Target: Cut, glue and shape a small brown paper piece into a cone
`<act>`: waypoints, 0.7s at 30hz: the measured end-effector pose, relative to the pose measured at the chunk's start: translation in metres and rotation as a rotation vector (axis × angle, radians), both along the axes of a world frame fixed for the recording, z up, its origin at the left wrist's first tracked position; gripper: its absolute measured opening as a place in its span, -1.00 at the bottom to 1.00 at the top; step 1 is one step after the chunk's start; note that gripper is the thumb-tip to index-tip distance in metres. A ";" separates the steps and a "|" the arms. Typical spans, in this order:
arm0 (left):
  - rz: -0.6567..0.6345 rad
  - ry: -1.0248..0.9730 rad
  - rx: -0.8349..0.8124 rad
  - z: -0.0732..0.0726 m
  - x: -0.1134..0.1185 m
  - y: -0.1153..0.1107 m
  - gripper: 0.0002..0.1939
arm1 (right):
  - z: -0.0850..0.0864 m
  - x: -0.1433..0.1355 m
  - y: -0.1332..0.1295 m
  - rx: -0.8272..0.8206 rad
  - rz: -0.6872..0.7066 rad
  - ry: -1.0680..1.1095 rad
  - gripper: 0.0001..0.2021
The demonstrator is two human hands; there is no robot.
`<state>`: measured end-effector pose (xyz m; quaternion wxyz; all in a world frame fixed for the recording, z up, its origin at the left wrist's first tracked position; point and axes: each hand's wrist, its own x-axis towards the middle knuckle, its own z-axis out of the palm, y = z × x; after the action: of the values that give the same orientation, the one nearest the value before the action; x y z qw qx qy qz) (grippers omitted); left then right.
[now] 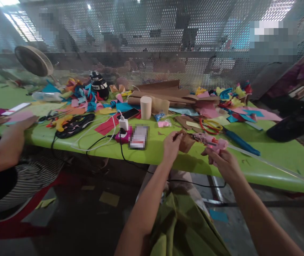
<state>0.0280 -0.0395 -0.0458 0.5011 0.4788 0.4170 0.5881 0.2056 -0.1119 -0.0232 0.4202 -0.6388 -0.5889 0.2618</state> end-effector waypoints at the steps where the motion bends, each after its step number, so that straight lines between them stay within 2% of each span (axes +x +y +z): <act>1: -0.004 -0.011 0.002 0.000 0.000 0.000 -0.87 | 0.000 0.000 0.000 0.002 0.000 -0.004 -0.38; 12: 0.040 0.036 -0.005 0.004 -0.004 -0.001 -0.88 | -0.006 0.006 -0.002 -0.047 0.004 -0.028 -0.42; 21: 0.026 0.018 0.023 0.000 -0.003 -0.001 -0.87 | -0.001 0.000 -0.001 -0.012 -0.006 -0.011 -0.43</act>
<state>0.0253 -0.0404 -0.0459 0.4842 0.4841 0.4210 0.5949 0.2060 -0.1130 -0.0241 0.4138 -0.6445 -0.5877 0.2608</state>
